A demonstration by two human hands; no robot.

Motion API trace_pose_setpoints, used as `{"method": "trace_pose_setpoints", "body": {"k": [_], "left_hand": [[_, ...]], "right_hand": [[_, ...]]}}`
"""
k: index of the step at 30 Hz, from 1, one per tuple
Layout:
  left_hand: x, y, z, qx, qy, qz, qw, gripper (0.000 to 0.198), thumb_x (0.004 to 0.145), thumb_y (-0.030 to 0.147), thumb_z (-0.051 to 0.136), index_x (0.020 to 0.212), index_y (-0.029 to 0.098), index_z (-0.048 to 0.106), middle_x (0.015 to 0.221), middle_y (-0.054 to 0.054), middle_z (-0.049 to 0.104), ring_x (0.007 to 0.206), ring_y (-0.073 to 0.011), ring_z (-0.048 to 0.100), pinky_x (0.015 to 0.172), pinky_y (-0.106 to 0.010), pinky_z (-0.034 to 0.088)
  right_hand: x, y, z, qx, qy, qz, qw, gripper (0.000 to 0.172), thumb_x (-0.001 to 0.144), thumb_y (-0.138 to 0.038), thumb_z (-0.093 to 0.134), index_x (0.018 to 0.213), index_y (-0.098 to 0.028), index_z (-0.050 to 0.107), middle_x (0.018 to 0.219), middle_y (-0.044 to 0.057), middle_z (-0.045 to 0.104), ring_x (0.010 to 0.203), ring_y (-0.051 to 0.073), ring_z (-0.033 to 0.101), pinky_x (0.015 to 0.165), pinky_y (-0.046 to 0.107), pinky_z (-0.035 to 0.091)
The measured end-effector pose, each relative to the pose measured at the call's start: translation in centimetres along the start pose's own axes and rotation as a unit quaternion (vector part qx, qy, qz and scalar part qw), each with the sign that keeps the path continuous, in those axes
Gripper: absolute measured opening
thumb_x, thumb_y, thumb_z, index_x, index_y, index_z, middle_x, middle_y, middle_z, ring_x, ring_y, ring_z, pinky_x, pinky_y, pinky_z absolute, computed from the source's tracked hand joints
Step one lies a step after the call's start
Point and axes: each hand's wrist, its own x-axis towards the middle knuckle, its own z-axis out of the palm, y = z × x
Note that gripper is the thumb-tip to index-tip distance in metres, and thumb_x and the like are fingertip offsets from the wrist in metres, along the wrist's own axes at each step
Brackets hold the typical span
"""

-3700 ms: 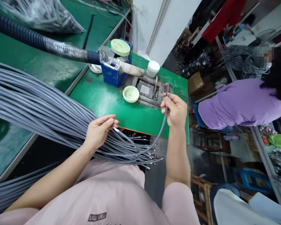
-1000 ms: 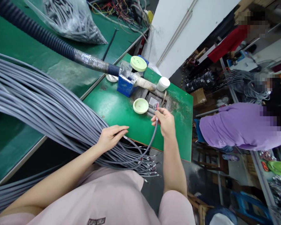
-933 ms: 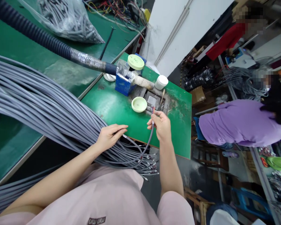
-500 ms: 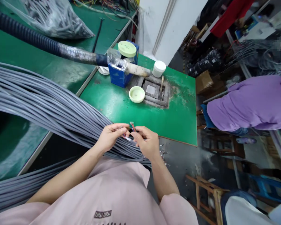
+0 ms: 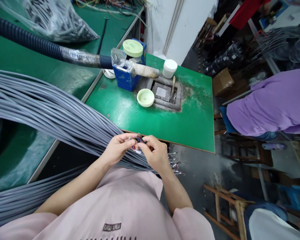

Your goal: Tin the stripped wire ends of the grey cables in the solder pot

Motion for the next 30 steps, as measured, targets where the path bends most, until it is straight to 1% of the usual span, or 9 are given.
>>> {"method": "trace_pose_setpoints", "body": {"k": [3, 5, 7, 10, 12, 15, 20, 25, 30], "left_hand": [[0.0, 0.0, 0.1, 0.001, 0.013, -0.005, 1.0, 0.034, 0.064, 0.034, 0.081, 0.089, 0.013, 0.073, 0.061, -0.002, 0.068, 0.056, -0.0111, 0.062, 0.056, -0.022, 0.051], [0.1, 0.0, 0.1, -0.004, 0.035, -0.007, 0.999, 0.033, 0.064, 0.036, 0.081, 0.086, 0.013, 0.073, 0.061, -0.002, 0.068, 0.055, -0.0106, 0.062, 0.055, -0.021, 0.051], [0.3, 0.1, 0.2, -0.02, 0.063, -0.009, 0.998, 0.032, 0.063, 0.036, 0.081, 0.084, 0.013, 0.072, 0.062, -0.002, 0.068, 0.055, -0.01, 0.062, 0.054, -0.02, 0.051], [0.4, 0.2, 0.4, -0.052, 0.088, -0.008, 0.995, 0.032, 0.061, 0.034, 0.083, 0.083, 0.014, 0.072, 0.063, -0.001, 0.068, 0.055, -0.0095, 0.062, 0.054, -0.02, 0.052], [0.4, 0.4, 0.5, -0.064, 0.089, -0.003, 0.994, 0.031, 0.061, 0.033, 0.083, 0.083, 0.014, 0.072, 0.064, -0.001, 0.069, 0.056, -0.0093, 0.062, 0.055, -0.02, 0.053], [0.2, 0.5, 0.5, -0.065, 0.075, -0.002, 0.995, 0.032, 0.063, 0.034, 0.082, 0.086, 0.014, 0.073, 0.068, -0.002, 0.07, 0.06, -0.0104, 0.064, 0.057, -0.02, 0.054], [-0.1, 0.4, 0.5, -0.034, 0.025, 0.011, 0.999, 0.04, 0.061, 0.036, 0.084, 0.094, 0.015, 0.074, 0.082, -0.006, 0.073, 0.07, -0.0135, 0.066, 0.061, -0.022, 0.054], [-0.2, 0.2, 1.0, 0.028, 0.044, 0.047, 0.998, 0.026, 0.065, 0.032, 0.081, 0.083, 0.015, 0.074, 0.074, -0.004, 0.072, 0.066, -0.0124, 0.064, 0.06, -0.022, 0.052], [-0.2, 0.4, 1.4, 0.031, 0.059, 0.041, 0.997, 0.026, 0.065, 0.036, 0.08, 0.076, 0.014, 0.073, 0.068, -0.003, 0.071, 0.06, -0.0119, 0.064, 0.055, -0.021, 0.052]], "right_hand": [[0.2, 0.0, 0.0, -0.003, -0.001, 0.004, 1.0, 0.012, 0.083, -0.033, 0.061, 0.078, -0.023, 0.065, 0.049, -0.007, 0.051, 0.043, 0.009, 0.043, 0.047, 0.021, 0.036], [0.3, 0.0, -0.1, -0.011, 0.008, 0.004, 1.0, 0.012, 0.081, -0.033, 0.064, 0.075, -0.022, 0.064, 0.05, -0.006, 0.051, 0.044, 0.009, 0.043, 0.047, 0.021, 0.035], [0.5, 0.1, 0.0, -0.023, 0.012, -0.01, 1.0, 0.013, 0.078, -0.032, 0.066, 0.07, -0.022, 0.064, 0.054, -0.005, 0.054, 0.049, 0.01, 0.046, 0.049, 0.022, 0.037], [0.5, 0.4, 0.1, -0.036, -0.015, -0.055, 0.998, 0.013, 0.077, -0.031, 0.069, 0.069, -0.02, 0.066, 0.066, 0.0, 0.063, 0.06, 0.013, 0.056, 0.059, 0.024, 0.043], [0.3, 0.7, 0.3, -0.051, -0.047, -0.067, 0.995, 0.01, 0.076, -0.031, 0.07, 0.075, -0.02, 0.068, 0.072, 0.001, 0.067, 0.065, 0.015, 0.06, 0.064, 0.025, 0.045], [0.1, 1.1, 0.4, -0.063, -0.077, -0.046, 0.994, 0.011, 0.081, -0.032, 0.066, 0.079, -0.021, 0.069, 0.071, 0.0, 0.068, 0.063, 0.015, 0.06, 0.063, 0.025, 0.044], [-0.2, 1.5, -0.1, -0.02, -0.048, -0.02, 0.998, 0.015, 0.082, -0.032, 0.063, 0.077, -0.021, 0.072, 0.068, -0.001, 0.068, 0.06, 0.014, 0.058, 0.06, 0.024, 0.045], [-0.3, 1.8, -0.3, -0.02, -0.052, -0.019, 0.998, 0.014, 0.081, -0.032, 0.064, 0.078, -0.022, 0.073, 0.063, -0.002, 0.066, 0.056, 0.014, 0.056, 0.057, 0.024, 0.043], [-0.3, 1.7, -0.4, 0.005, -0.056, -0.015, 0.998, 0.016, 0.082, -0.033, 0.064, 0.073, -0.021, 0.07, 0.06, -0.002, 0.062, 0.057, 0.013, 0.054, 0.058, 0.024, 0.043]]}}
